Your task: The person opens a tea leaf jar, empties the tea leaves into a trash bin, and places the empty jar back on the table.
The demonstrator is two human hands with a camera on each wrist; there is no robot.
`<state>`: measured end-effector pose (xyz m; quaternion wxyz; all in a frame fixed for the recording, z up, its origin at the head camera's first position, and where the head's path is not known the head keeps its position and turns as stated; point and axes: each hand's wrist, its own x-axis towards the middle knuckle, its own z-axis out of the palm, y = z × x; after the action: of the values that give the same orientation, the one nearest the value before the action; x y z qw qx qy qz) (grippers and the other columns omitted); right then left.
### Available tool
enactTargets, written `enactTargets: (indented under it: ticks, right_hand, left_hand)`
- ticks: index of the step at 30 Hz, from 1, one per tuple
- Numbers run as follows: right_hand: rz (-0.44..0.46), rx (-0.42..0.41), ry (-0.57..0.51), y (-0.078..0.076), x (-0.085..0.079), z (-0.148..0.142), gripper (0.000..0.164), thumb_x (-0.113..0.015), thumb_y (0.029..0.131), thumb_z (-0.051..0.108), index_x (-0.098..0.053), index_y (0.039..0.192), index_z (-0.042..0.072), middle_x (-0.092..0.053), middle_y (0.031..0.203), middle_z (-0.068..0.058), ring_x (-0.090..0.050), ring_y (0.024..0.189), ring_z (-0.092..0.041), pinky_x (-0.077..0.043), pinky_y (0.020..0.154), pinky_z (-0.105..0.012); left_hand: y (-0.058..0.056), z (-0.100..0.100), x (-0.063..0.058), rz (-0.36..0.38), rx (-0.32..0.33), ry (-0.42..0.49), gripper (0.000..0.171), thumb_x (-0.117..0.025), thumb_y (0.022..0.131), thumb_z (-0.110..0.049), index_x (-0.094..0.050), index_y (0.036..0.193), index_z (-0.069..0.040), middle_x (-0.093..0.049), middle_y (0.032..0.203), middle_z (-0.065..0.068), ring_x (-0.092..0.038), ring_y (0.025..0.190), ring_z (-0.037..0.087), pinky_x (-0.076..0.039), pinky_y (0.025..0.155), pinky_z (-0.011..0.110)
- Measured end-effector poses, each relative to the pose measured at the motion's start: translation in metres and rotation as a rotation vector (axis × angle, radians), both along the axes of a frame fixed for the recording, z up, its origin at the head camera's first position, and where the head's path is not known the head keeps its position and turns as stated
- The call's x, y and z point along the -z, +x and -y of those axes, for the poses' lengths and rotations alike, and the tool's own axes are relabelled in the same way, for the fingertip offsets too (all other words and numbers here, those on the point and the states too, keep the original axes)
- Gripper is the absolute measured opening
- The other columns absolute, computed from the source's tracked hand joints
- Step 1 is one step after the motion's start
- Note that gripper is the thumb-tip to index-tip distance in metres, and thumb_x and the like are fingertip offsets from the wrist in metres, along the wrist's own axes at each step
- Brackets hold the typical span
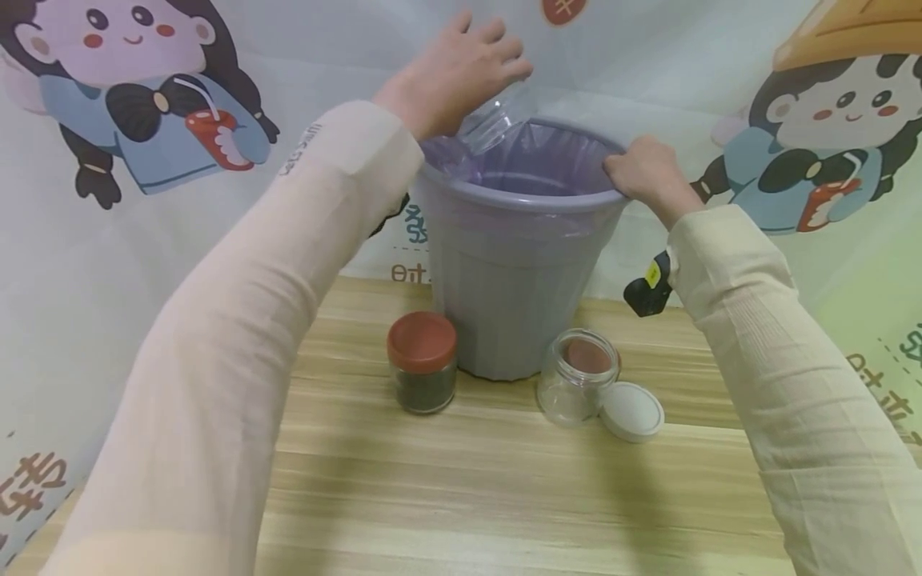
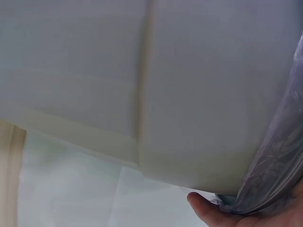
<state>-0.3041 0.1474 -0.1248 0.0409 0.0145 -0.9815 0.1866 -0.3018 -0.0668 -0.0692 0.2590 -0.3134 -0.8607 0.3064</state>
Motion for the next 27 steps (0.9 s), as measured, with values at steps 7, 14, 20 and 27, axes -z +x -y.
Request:
enactTargets:
  ticks: [7, 14, 20, 27]
  right_hand:
    - [-0.001, 0.05, -0.09, 0.002, 0.003, -0.002, 0.028, -0.028, 0.091, 0.025, -0.035, 0.069, 0.009, -0.038, 0.079, -0.009, -0.039, 0.065, -0.018, -0.035, 0.056, -0.026]
    - [-0.001, 0.102, -0.159, 0.001, 0.004, -0.004, 0.024, -0.025, 0.09, 0.024, -0.034, 0.072, 0.01, -0.04, 0.089, -0.011, -0.041, 0.08, -0.023, -0.035, 0.06, -0.026]
    - [0.0, 0.096, -0.231, 0.001, 0.004, -0.006, 0.02, -0.024, 0.09, 0.017, -0.036, 0.077, 0.008, -0.038, 0.09, -0.009, -0.04, 0.081, -0.021, -0.034, 0.06, -0.023]
    - [-0.011, 0.103, -0.279, 0.003, 0.005, -0.005, 0.018, -0.025, 0.089, 0.015, -0.035, 0.076, 0.01, -0.038, 0.086, -0.007, -0.04, 0.079, -0.02, -0.034, 0.059, -0.023]
  left_hand:
    - [0.0, 0.012, -0.005, 0.256, -0.023, 0.368, 0.083, -0.07, 0.068, -0.006, -0.023, 0.136, -0.001, -0.031, 0.136, 0.019, -0.026, 0.124, 0.035, -0.023, 0.104, 0.045]
    - [0.001, 0.028, 0.001, 0.354, -0.068, 0.716, 0.092, -0.071, 0.068, -0.018, -0.015, 0.138, 0.002, -0.026, 0.14, 0.018, -0.025, 0.128, 0.029, -0.025, 0.105, 0.033]
    - [0.004, 0.039, 0.007, 0.363, -0.038, 0.97, 0.093, -0.076, 0.065, -0.022, -0.02, 0.136, 0.0, -0.035, 0.135, 0.013, -0.035, 0.123, 0.022, -0.029, 0.102, 0.026]
    - [0.014, 0.054, 0.018, 0.405, -0.094, 1.305, 0.088, -0.075, 0.066, -0.033, -0.024, 0.135, -0.01, -0.038, 0.133, 0.005, -0.039, 0.119, 0.015, -0.035, 0.095, 0.021]
